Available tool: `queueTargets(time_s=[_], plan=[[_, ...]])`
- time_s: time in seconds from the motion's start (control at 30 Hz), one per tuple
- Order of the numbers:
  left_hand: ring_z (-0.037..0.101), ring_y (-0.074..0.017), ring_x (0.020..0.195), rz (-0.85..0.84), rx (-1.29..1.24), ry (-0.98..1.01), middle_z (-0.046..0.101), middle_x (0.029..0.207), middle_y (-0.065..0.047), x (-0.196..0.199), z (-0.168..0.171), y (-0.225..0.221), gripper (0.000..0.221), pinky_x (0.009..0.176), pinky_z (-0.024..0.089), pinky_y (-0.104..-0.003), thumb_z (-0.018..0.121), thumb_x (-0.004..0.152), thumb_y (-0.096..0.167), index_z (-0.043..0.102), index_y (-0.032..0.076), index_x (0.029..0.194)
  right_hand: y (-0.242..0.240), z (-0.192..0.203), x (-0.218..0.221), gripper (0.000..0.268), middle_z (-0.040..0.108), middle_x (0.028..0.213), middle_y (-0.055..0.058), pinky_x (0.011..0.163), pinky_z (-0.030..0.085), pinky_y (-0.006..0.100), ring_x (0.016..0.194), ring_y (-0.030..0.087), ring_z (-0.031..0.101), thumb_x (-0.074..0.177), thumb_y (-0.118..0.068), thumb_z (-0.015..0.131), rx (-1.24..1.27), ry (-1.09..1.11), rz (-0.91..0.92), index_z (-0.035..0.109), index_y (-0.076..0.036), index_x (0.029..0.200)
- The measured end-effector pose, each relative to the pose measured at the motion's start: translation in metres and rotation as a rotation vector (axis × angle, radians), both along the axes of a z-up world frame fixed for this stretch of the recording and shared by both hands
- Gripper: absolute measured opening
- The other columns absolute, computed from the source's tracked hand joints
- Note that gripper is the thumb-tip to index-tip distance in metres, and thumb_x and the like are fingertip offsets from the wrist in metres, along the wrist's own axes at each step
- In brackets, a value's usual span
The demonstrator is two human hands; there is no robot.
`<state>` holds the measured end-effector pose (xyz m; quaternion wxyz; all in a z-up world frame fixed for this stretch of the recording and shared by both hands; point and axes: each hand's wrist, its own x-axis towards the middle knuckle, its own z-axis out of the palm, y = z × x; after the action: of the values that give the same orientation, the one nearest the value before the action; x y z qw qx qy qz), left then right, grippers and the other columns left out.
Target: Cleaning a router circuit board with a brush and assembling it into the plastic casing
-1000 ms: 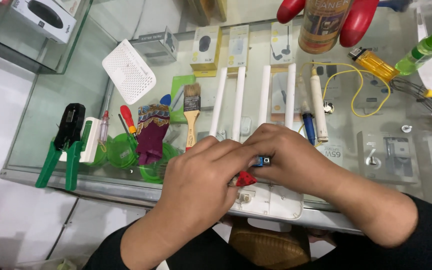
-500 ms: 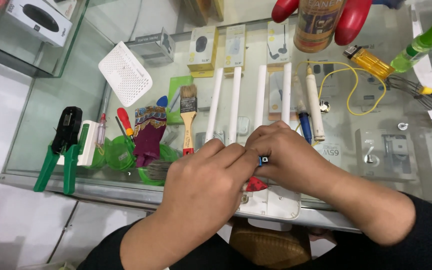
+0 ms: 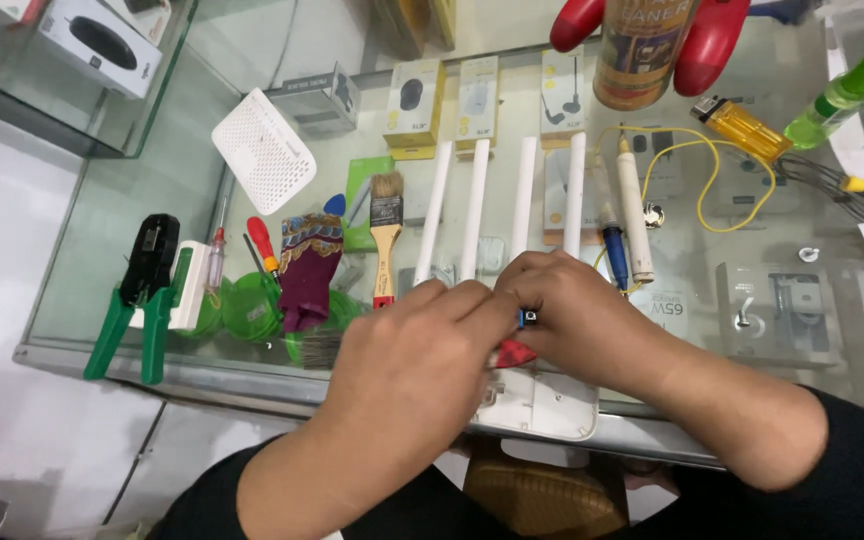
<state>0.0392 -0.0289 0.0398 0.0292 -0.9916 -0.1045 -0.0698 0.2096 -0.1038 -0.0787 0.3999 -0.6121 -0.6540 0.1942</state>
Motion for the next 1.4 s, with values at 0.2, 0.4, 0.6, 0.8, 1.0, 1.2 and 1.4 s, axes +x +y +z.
queueTargets(time_s=[0.2, 0.4, 0.6, 0.8, 1.0, 1.2, 1.4], plan=[[0.073, -0.0240, 0.096, 0.095, -0.264, -0.359, 0.078, 0.109, -0.003, -0.025, 0.028, 0.016, 0.040, 0.081, 0.055, -0.038, 0.062, 0.084, 0.002, 0.070, 0.010, 0.123, 0.000, 0.019, -0.001, 0.025, 0.078, 0.082, -0.003, 0.072, 0.050, 0.030, 0.082, 0.015, 0.068, 0.081, -0.036, 0.084, -0.011, 0.060, -0.012, 0.084, -0.025, 0.104], [0.067, -0.0277, 0.095, -0.005, -0.334, -0.319, 0.074, 0.107, -0.006, -0.027, 0.013, 0.023, 0.027, 0.083, 0.053, -0.039, 0.068, 0.091, 0.008, 0.070, 0.009, 0.117, 0.000, 0.021, 0.000, 0.023, 0.079, 0.083, -0.001, 0.076, 0.051, 0.030, 0.083, 0.016, 0.069, 0.082, -0.034, 0.082, 0.018, 0.058, 0.013, 0.083, -0.021, 0.101], [0.058, -0.0287, 0.102, -0.139, -0.180, 0.048, 0.064, 0.108, -0.002, 0.012, -0.002, 0.022, 0.056, 0.052, 0.054, -0.052, 0.085, 0.070, 0.026, 0.063, 0.016, 0.121, -0.001, 0.003, 0.004, 0.025, 0.076, 0.091, 0.004, 0.081, 0.047, 0.037, 0.089, 0.024, 0.070, 0.069, -0.023, 0.087, 0.022, -0.039, 0.004, 0.077, -0.015, 0.091], [0.064, -0.0316, 0.097, -0.139, -0.149, 0.232, 0.072, 0.100, -0.004, 0.029, 0.009, 0.021, 0.041, 0.063, 0.056, -0.054, 0.078, 0.076, 0.024, 0.069, 0.015, 0.115, -0.003, -0.001, 0.005, 0.027, 0.075, 0.091, 0.003, 0.083, 0.047, 0.037, 0.089, 0.024, 0.070, 0.071, -0.039, 0.088, 0.026, -0.048, -0.016, 0.077, -0.018, 0.086], [0.067, -0.0314, 0.093, -0.163, -0.076, 0.256, 0.071, 0.099, -0.007, 0.030, -0.002, 0.021, 0.045, 0.068, 0.057, -0.051, 0.084, 0.077, 0.035, 0.067, 0.012, 0.112, -0.002, -0.013, 0.006, 0.030, 0.074, 0.092, 0.004, 0.084, 0.045, 0.039, 0.092, 0.026, 0.068, 0.065, -0.033, 0.089, 0.031, -0.100, -0.007, 0.074, -0.017, 0.086], [0.070, -0.0373, 0.083, -0.170, -0.136, 0.381, 0.073, 0.096, -0.009, 0.035, 0.004, 0.025, 0.032, 0.065, 0.055, -0.055, 0.074, 0.083, 0.024, 0.068, 0.011, 0.111, -0.003, -0.009, 0.003, 0.022, 0.073, 0.093, 0.005, 0.085, 0.045, 0.039, 0.092, 0.026, 0.067, 0.073, -0.033, 0.086, 0.051, -0.136, 0.014, 0.076, -0.020, 0.088], [0.072, -0.0367, 0.085, -0.168, -0.132, 0.487, 0.074, 0.097, -0.008, 0.041, 0.016, 0.027, 0.036, 0.068, 0.056, -0.055, 0.079, 0.085, 0.038, 0.071, 0.011, 0.108, -0.004, -0.002, 0.001, 0.018, 0.071, 0.083, 0.003, 0.079, 0.043, 0.039, 0.085, 0.025, 0.065, 0.078, -0.032, 0.084, 0.040, -0.126, 0.029, 0.070, -0.020, 0.077]])
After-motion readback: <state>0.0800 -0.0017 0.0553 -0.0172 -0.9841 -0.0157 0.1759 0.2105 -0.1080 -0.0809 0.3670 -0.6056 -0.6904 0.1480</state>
